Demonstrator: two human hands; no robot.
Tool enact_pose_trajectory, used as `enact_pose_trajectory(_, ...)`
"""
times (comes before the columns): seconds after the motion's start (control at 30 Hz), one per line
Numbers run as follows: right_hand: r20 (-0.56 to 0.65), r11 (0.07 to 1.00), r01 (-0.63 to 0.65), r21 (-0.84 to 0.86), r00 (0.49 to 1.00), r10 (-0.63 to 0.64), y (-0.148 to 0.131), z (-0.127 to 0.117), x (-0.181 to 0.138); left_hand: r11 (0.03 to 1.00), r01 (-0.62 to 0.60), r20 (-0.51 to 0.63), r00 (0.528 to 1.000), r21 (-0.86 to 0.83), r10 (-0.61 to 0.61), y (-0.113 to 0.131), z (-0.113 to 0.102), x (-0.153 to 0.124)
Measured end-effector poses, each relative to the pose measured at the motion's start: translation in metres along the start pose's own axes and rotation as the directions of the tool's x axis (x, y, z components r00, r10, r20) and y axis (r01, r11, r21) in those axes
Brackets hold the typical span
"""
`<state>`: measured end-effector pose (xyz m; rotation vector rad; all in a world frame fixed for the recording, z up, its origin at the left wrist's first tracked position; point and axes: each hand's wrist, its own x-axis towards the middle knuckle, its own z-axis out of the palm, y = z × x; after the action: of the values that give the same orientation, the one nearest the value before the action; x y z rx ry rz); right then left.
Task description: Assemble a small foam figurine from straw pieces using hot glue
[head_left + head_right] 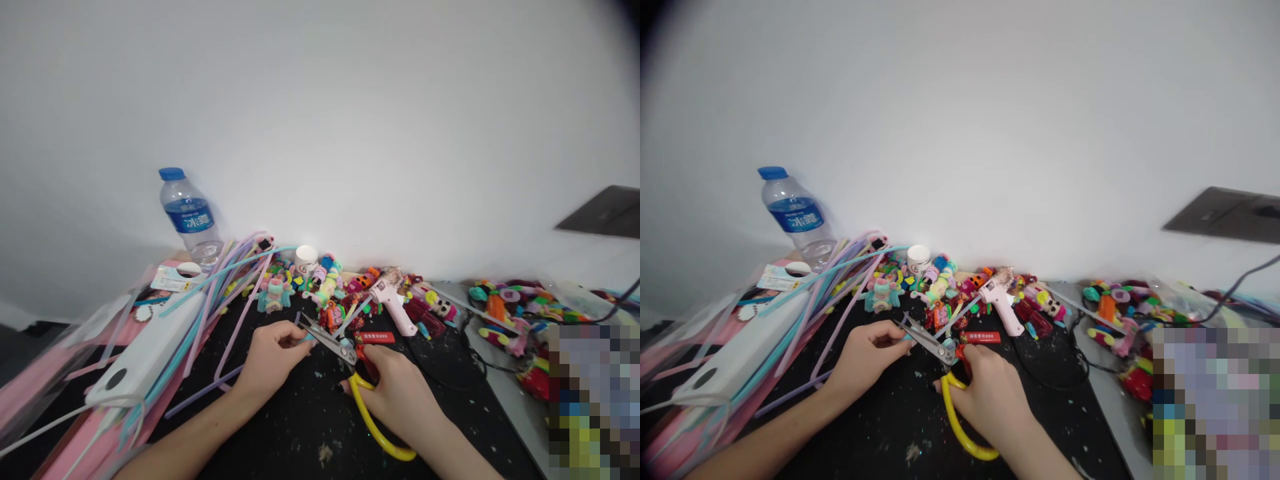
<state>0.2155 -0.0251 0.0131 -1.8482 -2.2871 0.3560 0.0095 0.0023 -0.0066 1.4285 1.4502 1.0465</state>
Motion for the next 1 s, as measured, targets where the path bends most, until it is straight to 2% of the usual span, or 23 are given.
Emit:
enact_pose_trajectory(0.17, 0.023, 1.0, 0.006, 0.031, 1.0, -0.006, 0.0026, 0.0036, 0.001, 0.999, 0.017, 0.006, 1.0, -0.034, -0.017, 0.0005, -0.0003, 0.0008)
enact_pose_trajectory(0.4, -0.028, 0.991, -0.098, 0.087, 0.994, 0.101, 0.0014, -0.0014, 0.0032, 0.981, 0.023, 0.014, 1.0, -0.191, -0.02, 0.0007, -0.0008, 0.0038)
enact_pose_trajectory(0.57, -0.006, 0.987, -0.1, 0.127, 0.995, 0.102, -0.001, -0.0014, 0.0018, 0.966, 0.03, 0.016, 1.0, -0.257, -0.027, 0.001, -0.0005, 0.0029)
enact_pose_trajectory(0.77, 0.028, 0.994, -0.074, 0.087, 0.997, 0.071, -0.0033, 0.0, -0.0003, 0.97, 0.05, -0.015, 0.998, -0.237, -0.055, 0.0024, 0.0005, 0.0011)
enact_pose_trajectory(1.0, 0.042, 0.995, -0.042, 0.09, 0.998, 0.038, -0.0034, -0.0017, -0.0022, 0.993, -0.028, -0.022, 0.999, -0.115, 0.026, -0.0015, 0.0002, -0.0007)
